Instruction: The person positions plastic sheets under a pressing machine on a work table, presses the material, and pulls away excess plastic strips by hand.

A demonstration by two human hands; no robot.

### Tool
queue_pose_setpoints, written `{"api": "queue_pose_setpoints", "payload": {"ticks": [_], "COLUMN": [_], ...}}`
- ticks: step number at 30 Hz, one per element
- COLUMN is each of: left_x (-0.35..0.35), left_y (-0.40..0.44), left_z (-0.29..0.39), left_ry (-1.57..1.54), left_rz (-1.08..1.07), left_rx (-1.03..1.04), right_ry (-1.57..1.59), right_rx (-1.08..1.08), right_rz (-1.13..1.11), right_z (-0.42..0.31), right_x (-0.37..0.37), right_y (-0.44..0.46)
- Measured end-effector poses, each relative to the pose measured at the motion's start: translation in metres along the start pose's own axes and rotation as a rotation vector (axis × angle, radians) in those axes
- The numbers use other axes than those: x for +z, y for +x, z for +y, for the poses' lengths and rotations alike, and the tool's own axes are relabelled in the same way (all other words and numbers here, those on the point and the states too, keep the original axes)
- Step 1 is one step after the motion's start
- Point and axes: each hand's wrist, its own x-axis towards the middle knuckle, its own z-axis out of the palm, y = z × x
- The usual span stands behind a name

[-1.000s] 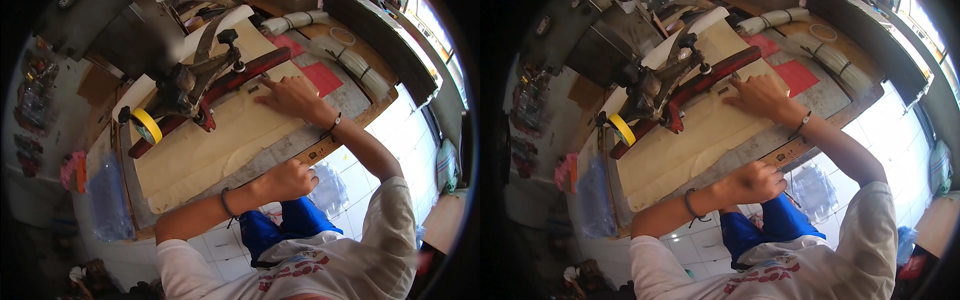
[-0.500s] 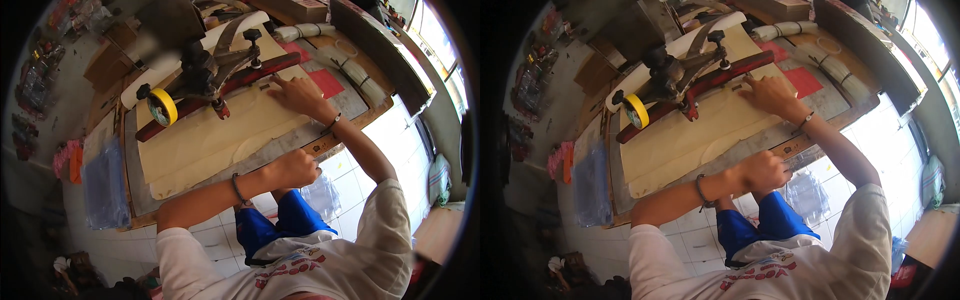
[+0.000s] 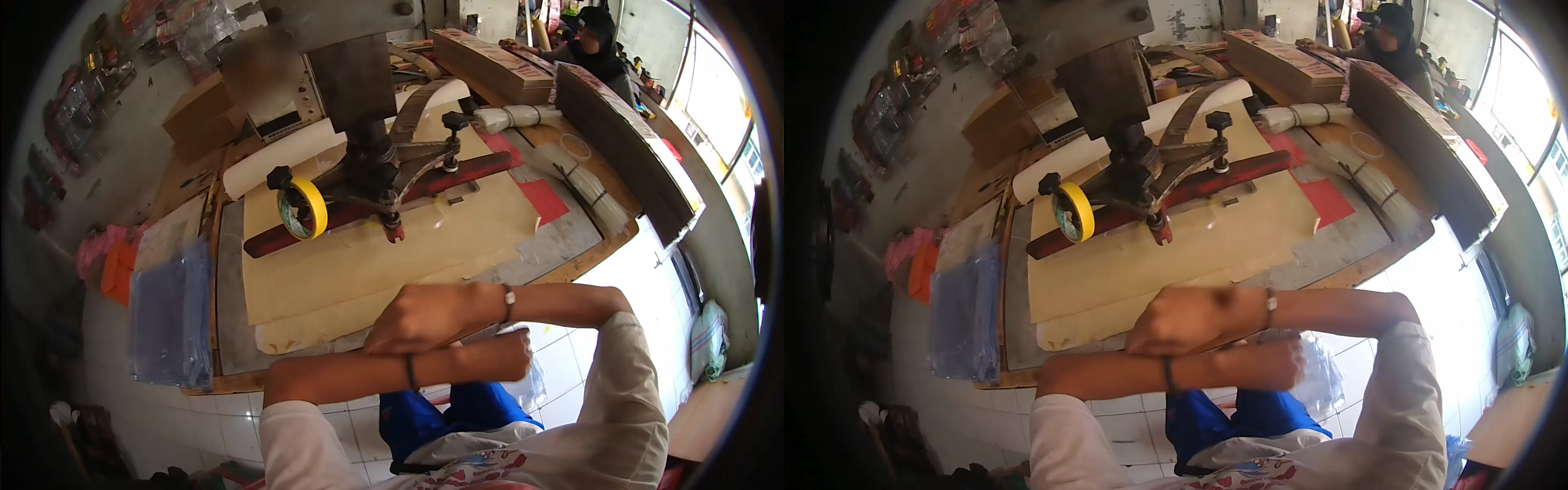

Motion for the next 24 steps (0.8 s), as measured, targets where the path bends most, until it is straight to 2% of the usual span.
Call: {"api": "queue_pose_setpoints", "payload": {"ticks": [1,4,7,11,12,19,24], "left_x": [-0.022,-0.074,-0.075,-0.041,-0.046,-0.053,-0.051], "left_y": [-0.001,-0.011,-0.024,-0.021,-0.021,-0.024,-0.022], "left_z": [0.0,-0.011,-0.025,-0.008,-0.012,-0.014,-0.014], "left_ry": [-0.07,-0.294,-0.113,-0.218,-0.165,-0.18,-0.19], "left_rz": [-0.09,-0.367,-0.237,-0.1,-0.225,-0.147,-0.198], "left_rx": [0.046,0.142,0.134,0.048,0.115,0.088,0.083], "right_ry": [0.019,0.07,0.183,0.209,0.219,0.223,0.198], "right_rx": [0.03,0.015,-0.064,0.011,0.004,-0.028,-0.02], "right_rz": [-0.106,-0.121,0.077,-0.028,-0.012,0.054,0.034], "right_z": [0.0,0.025,0.035,0.036,0.038,0.041,0.039], "right_x": [0.009,0.038,0.046,0.043,0.045,0.048,0.046], "right_y": [0.012,0.034,0.033,0.027,0.027,0.026,0.025]}}
